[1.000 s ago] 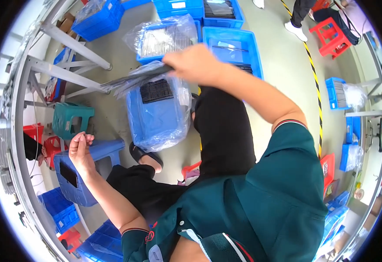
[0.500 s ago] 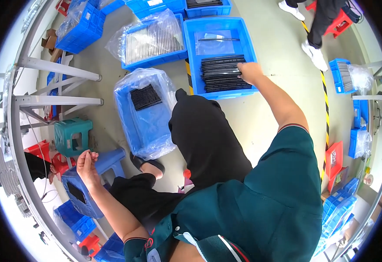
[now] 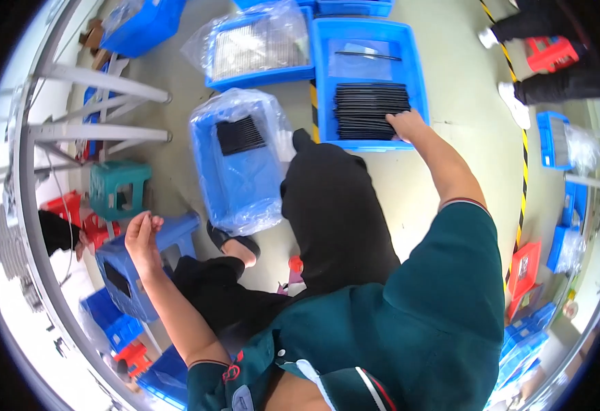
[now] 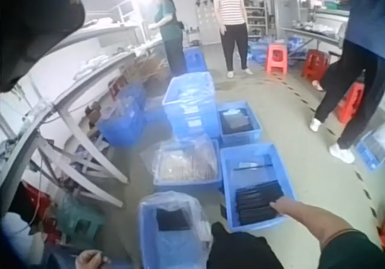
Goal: Sort and pack thin black rods into plastic containers in a workshop setting.
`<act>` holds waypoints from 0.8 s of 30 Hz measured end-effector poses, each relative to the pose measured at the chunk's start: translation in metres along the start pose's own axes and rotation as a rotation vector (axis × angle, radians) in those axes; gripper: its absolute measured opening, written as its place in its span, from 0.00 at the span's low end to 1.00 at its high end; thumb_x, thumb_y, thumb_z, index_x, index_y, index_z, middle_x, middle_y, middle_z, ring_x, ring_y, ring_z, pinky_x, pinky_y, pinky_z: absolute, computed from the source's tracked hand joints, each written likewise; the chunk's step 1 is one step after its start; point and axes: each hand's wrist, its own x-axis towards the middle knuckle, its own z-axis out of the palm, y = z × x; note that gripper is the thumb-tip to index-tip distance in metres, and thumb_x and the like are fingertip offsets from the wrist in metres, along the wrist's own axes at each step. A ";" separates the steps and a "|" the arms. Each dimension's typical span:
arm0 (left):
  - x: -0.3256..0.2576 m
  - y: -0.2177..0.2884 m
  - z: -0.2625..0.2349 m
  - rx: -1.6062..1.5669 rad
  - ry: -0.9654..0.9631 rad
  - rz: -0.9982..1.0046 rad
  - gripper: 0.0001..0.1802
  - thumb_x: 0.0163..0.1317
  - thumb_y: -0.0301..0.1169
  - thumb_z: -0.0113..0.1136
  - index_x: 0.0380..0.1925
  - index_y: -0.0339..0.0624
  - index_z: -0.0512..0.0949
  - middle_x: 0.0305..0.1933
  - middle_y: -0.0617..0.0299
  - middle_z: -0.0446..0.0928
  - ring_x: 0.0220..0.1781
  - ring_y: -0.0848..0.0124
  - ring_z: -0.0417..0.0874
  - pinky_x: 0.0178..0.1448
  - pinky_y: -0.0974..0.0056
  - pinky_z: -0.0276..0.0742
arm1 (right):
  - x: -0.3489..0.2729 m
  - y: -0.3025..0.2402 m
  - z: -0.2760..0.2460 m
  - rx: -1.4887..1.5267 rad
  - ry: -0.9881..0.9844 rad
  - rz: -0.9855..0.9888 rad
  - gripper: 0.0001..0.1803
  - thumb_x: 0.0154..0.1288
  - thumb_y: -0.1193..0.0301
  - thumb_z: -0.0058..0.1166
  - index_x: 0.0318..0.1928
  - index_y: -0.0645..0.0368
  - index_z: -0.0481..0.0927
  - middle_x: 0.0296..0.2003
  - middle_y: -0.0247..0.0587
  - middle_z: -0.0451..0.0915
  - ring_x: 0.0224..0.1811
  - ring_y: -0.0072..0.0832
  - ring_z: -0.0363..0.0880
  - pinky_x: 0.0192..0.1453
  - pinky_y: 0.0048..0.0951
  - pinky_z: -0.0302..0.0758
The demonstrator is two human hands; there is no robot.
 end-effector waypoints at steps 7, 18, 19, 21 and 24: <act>-0.006 0.016 0.006 -0.046 0.013 0.022 0.07 0.60 0.23 0.56 0.37 0.31 0.77 0.29 0.57 0.80 0.32 0.71 0.80 0.41 0.70 0.73 | 0.013 -0.014 -0.023 -0.268 -0.156 0.214 0.16 0.53 0.67 0.56 0.44 0.51 0.78 0.45 0.38 0.80 0.46 0.35 0.80 0.42 0.45 0.75; -0.031 0.033 -0.011 -0.136 -0.058 0.074 0.06 0.59 0.20 0.55 0.37 0.31 0.77 0.31 0.54 0.79 0.34 0.68 0.81 0.44 0.65 0.76 | 0.148 -0.260 -0.200 -0.056 0.146 -0.581 0.10 0.49 0.73 0.49 0.33 0.61 0.79 0.35 0.52 0.80 0.40 0.47 0.79 0.41 0.44 0.77; -0.033 0.033 -0.015 -0.138 -0.042 0.063 0.06 0.59 0.20 0.55 0.37 0.31 0.77 0.31 0.54 0.79 0.34 0.68 0.81 0.44 0.65 0.76 | 0.162 -0.288 -0.192 -0.031 0.082 -0.568 0.12 0.49 0.73 0.49 0.35 0.61 0.80 0.37 0.53 0.80 0.41 0.47 0.79 0.43 0.44 0.77; -0.035 0.035 -0.016 -0.137 -0.020 0.090 0.06 0.58 0.19 0.54 0.36 0.31 0.77 0.31 0.53 0.79 0.34 0.67 0.81 0.43 0.64 0.77 | 0.193 -0.313 -0.149 0.071 0.021 -0.461 0.13 0.49 0.74 0.50 0.37 0.60 0.79 0.38 0.53 0.80 0.42 0.48 0.79 0.45 0.43 0.76; -0.045 0.036 -0.030 -0.128 0.073 0.096 0.07 0.57 0.20 0.56 0.36 0.30 0.76 0.31 0.50 0.78 0.33 0.65 0.80 0.42 0.62 0.77 | 0.210 -0.348 -0.095 0.162 -0.009 -0.314 0.12 0.50 0.75 0.49 0.37 0.61 0.79 0.40 0.53 0.79 0.44 0.46 0.79 0.49 0.41 0.76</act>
